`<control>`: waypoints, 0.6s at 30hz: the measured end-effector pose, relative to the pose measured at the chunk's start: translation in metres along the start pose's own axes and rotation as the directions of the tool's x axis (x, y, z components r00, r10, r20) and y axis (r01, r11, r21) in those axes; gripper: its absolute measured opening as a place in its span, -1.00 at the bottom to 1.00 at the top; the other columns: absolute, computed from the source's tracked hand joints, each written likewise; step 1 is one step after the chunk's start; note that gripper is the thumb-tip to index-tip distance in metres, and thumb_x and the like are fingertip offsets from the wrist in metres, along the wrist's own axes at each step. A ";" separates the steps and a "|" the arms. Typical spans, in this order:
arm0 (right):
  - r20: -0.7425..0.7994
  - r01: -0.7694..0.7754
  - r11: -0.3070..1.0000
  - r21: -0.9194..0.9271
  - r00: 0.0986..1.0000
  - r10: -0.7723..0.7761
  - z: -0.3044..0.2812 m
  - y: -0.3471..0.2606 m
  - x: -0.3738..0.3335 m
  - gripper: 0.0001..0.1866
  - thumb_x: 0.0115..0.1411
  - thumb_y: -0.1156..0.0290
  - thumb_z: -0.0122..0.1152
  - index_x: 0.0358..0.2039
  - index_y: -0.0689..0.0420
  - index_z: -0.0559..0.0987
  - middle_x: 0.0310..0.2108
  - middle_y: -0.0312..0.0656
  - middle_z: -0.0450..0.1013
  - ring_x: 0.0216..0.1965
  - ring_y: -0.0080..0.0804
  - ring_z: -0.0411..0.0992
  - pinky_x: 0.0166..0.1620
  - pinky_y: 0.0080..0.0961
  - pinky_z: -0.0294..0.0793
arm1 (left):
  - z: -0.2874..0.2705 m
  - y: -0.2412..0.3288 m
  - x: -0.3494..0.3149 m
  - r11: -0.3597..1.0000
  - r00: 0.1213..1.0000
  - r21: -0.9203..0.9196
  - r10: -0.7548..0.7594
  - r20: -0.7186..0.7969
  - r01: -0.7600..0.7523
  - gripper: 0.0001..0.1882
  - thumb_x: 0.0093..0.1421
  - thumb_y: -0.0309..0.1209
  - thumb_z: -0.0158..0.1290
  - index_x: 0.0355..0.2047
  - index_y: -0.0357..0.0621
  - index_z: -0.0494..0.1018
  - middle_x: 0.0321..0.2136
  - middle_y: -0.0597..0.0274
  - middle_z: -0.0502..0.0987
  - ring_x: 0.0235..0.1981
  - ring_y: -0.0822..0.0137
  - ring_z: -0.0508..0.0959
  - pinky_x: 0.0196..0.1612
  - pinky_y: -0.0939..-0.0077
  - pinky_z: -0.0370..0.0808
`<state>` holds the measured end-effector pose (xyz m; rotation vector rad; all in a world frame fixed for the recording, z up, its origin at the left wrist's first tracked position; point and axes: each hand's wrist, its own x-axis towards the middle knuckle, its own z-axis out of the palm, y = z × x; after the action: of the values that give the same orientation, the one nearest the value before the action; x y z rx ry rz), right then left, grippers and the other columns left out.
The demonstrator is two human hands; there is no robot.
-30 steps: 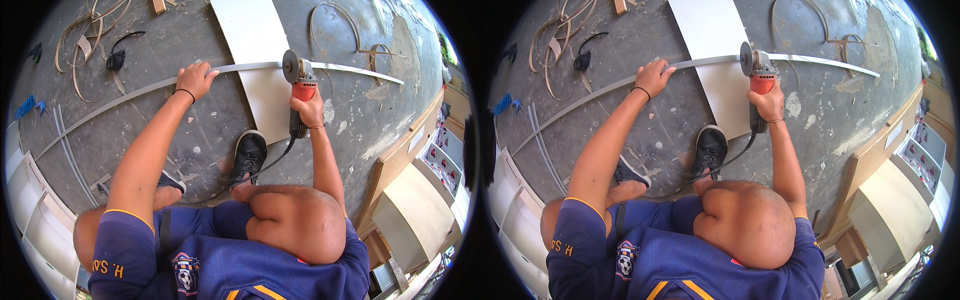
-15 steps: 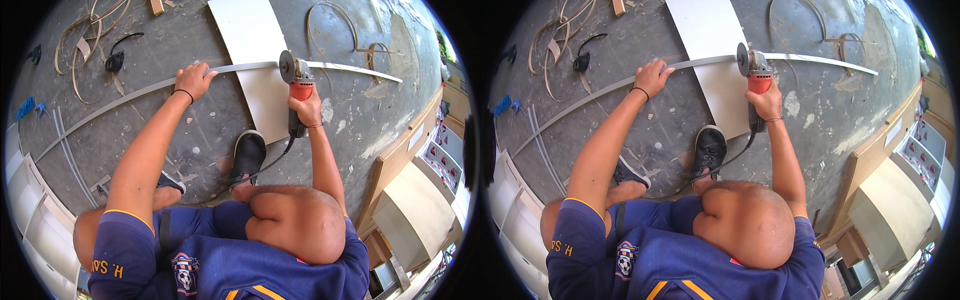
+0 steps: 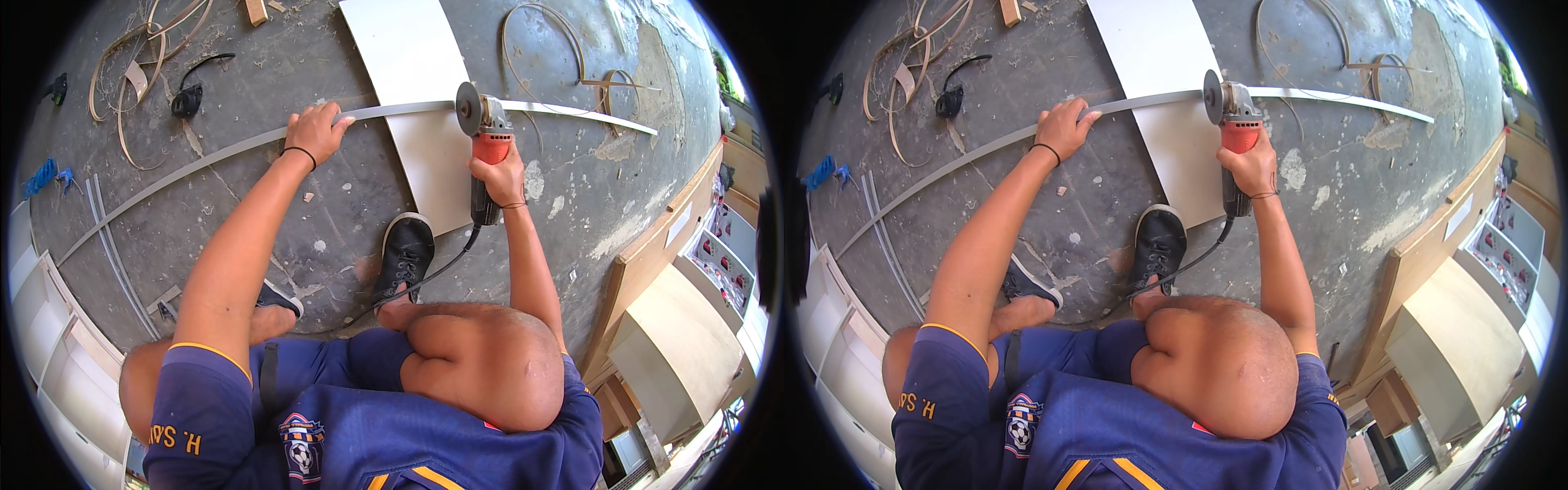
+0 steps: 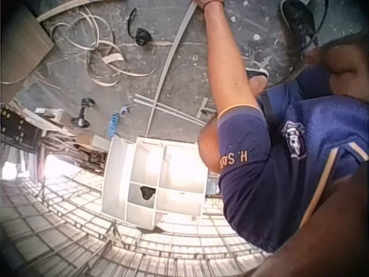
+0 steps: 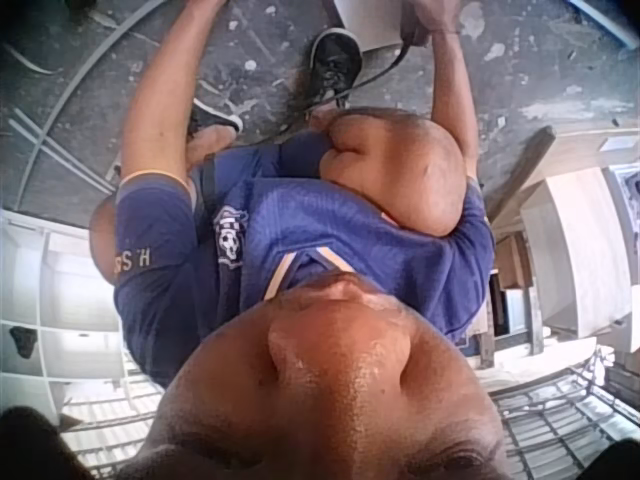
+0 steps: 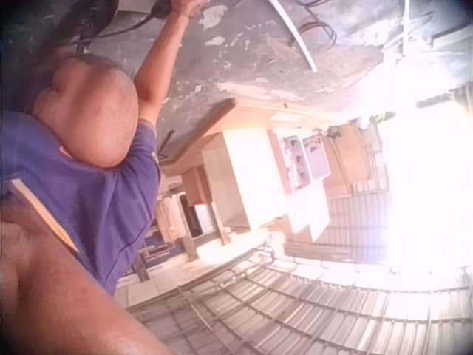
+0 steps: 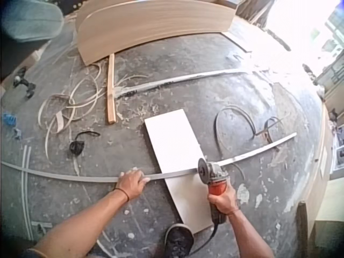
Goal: The person measures a white plastic tube with a measuring tape, marks it, and then cuts it using an angle grinder.
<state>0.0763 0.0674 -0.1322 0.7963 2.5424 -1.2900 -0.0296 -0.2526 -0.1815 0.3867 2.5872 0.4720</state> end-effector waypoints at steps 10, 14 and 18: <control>-0.013 -0.009 1.000 -0.012 1.000 0.009 0.001 0.004 0.002 -0.43 -0.23 0.25 0.33 -0.15 0.19 0.49 -0.32 -0.11 0.53 -0.30 -0.28 0.52 -0.16 -0.42 0.47 | 0.000 0.001 -0.001 1.000 1.000 0.008 0.001 -0.010 -0.001 -0.60 0.27 -0.01 -0.10 -0.17 -0.08 0.40 -0.20 0.11 0.54 -0.09 0.08 0.47 -0.06 0.15 0.27; -0.001 -0.005 1.000 0.003 1.000 0.005 0.001 0.001 0.001 -0.45 -0.23 0.26 0.33 -0.15 0.18 0.49 -0.32 -0.12 0.54 -0.31 -0.29 0.52 -0.17 -0.42 0.47 | -0.001 0.002 -0.001 1.000 1.000 0.014 -0.005 -0.003 0.005 -0.60 0.27 -0.01 -0.11 -0.17 -0.07 0.41 -0.19 0.12 0.54 -0.09 0.09 0.47 -0.06 0.15 0.27; 0.000 -0.005 1.000 0.002 1.000 0.005 0.001 -0.003 -0.001 -0.46 -0.23 0.27 0.34 -0.16 0.16 0.50 -0.32 -0.12 0.54 -0.31 -0.29 0.52 -0.17 -0.42 0.48 | 0.000 0.001 -0.001 1.000 1.000 0.013 -0.010 0.000 0.010 -0.60 0.27 0.00 -0.11 -0.16 -0.07 0.40 -0.20 0.13 0.54 -0.09 0.09 0.47 -0.06 0.15 0.27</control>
<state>0.0751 0.0653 -0.1303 0.8023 2.5375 -1.2910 -0.0286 -0.2521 -0.1807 0.3786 2.5920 0.4513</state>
